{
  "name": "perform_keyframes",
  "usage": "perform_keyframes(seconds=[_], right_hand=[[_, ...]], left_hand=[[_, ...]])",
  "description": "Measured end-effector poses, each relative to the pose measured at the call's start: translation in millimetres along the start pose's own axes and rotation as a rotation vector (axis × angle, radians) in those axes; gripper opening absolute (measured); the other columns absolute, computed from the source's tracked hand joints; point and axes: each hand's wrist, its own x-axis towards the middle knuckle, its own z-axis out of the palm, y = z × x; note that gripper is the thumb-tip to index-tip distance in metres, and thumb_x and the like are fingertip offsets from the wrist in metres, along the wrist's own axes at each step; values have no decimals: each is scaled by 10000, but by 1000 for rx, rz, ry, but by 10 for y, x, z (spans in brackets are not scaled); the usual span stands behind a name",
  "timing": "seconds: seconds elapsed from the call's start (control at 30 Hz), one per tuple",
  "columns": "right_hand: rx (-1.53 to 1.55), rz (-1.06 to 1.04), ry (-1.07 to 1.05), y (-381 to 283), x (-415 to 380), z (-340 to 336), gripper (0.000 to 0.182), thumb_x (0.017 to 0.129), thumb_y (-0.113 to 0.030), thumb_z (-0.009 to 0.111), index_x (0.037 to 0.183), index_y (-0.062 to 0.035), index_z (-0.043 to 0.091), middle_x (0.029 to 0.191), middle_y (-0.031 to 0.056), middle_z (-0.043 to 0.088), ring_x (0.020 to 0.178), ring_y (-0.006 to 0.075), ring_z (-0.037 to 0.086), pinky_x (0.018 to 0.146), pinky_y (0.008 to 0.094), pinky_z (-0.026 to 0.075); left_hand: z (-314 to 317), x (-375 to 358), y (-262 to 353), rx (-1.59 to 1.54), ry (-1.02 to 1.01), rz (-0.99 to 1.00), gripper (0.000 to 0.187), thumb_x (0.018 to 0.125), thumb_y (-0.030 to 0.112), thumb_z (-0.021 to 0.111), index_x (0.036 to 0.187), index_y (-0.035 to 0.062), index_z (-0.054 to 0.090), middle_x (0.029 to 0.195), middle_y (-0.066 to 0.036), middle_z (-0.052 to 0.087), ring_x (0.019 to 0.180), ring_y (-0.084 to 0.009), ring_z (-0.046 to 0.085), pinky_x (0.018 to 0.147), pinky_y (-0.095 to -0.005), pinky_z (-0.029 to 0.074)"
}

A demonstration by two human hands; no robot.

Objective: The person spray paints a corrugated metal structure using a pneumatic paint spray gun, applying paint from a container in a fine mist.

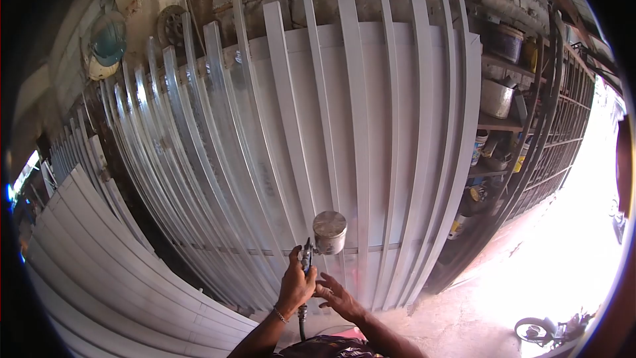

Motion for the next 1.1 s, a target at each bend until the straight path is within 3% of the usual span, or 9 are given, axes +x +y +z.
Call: perform_keyframes(seconds=[0.1, 0.23, 0.37, 0.47, 0.6, 0.73, 0.83, 0.97, 1.1], right_hand=[[164, 40, 29, 58, 71, -58, 963, 972, -492, 622, 1576, 33, 86, 1466, 213, 463, 1269, 318, 561, 902, 428, 535], [401, 98, 98, -44, 35, -197, 914, 981, -463, 599, 1609, -66, 65, 1422, 188, 498, 1238, 307, 572, 908, 461, 529], [114, -8, 162, -264, 66, -185, 804, 969, -469, 608, 1557, -51, 254, 1344, 211, 548, 1187, 277, 583, 950, 398, 511], [18, -30, 192, -72, 129, -431, 746, 977, -487, 596, 1491, -8, 346, 1322, 207, 574, 1208, 271, 585, 972, 363, 506], [-139, 5, 320, -181, 92, -464, 628, 987, -479, 580, 1371, 11, 503, 1201, 162, 654, 1101, 245, 638, 935, 354, 521], [-97, 133, 375, -16, 213, -633, 552, 984, -458, 585, 1288, 2, 584, 1107, 113, 681, 1037, 207, 641, 895, 369, 521], [-163, -26, 411, 233, 328, -760, 503, 971, -424, 598, 1238, 3, 591, 1032, 125, 682, 966, 200, 634, 836, 388, 518], [-436, -39, 513, 165, 308, -802, 421, 937, -309, 628, 1193, 20, 574, 1064, 205, 666, 1009, 277, 651, 862, 421, 507], [-581, -136, 472, -124, 209, -793, 412, 892, -211, 647, 1215, 22, 543, 1133, 248, 648, 1091, 363, 644, 897, 440, 502]], left_hand=[[175, 38, -90, -87, -71, -85, 710, 928, 159, 644, 1479, -54, 249, 939, -214, 638, 837, -379, 670, 757, -432, 540], [504, 34, -245, -208, -162, -181, 842, 859, 190, 732, 1500, -44, 238, 1178, -246, 530, 990, -375, 604, 846, -425, 524], [749, -81, -270, -50, -156, 148, 1089, 669, 267, 877, 1492, -82, 255, 1153, -242, 528, 1067, -359, 528, 992, -424, 443], [832, -124, -138, -86, -218, 93, 1026, 660, 272, 876, 1422, -147, 332, 1144, -259, 539, 1086, -379, 516, 1041, -451, 406], [1011, -109, -152, 94, -276, 239, 1057, 706, 247, 846, 1449, -163, 216, 1160, -289, 526, 1102, -422, 511, 1029, -468, 413], [1278, -208, -309, -8, -241, 157, 1119, 721, 189, 830, 1487, -143, 84, 1162, -258, 507, 1120, -408, 492, 1041, -461, 402], [1338, -239, -324, -112, -291, 66, 1151, 718, 170, 834, 1500, -127, 43, 1162, -254, 500, 1132, -398, 482, 1037, -458, 405], [1223, -176, -120, -188, -380, -59, 1187, 701, 174, 852, 1514, -101, 31, 1177, -280, 476, 1132, -407, 481, 996, -460, 437], [1402, -165, -183, -143, -275, 70, 1176, 701, 153, 838, 1524, -87, 33, 1178, -277, 464, 1112, -415, 488, 958, -460, 447]])
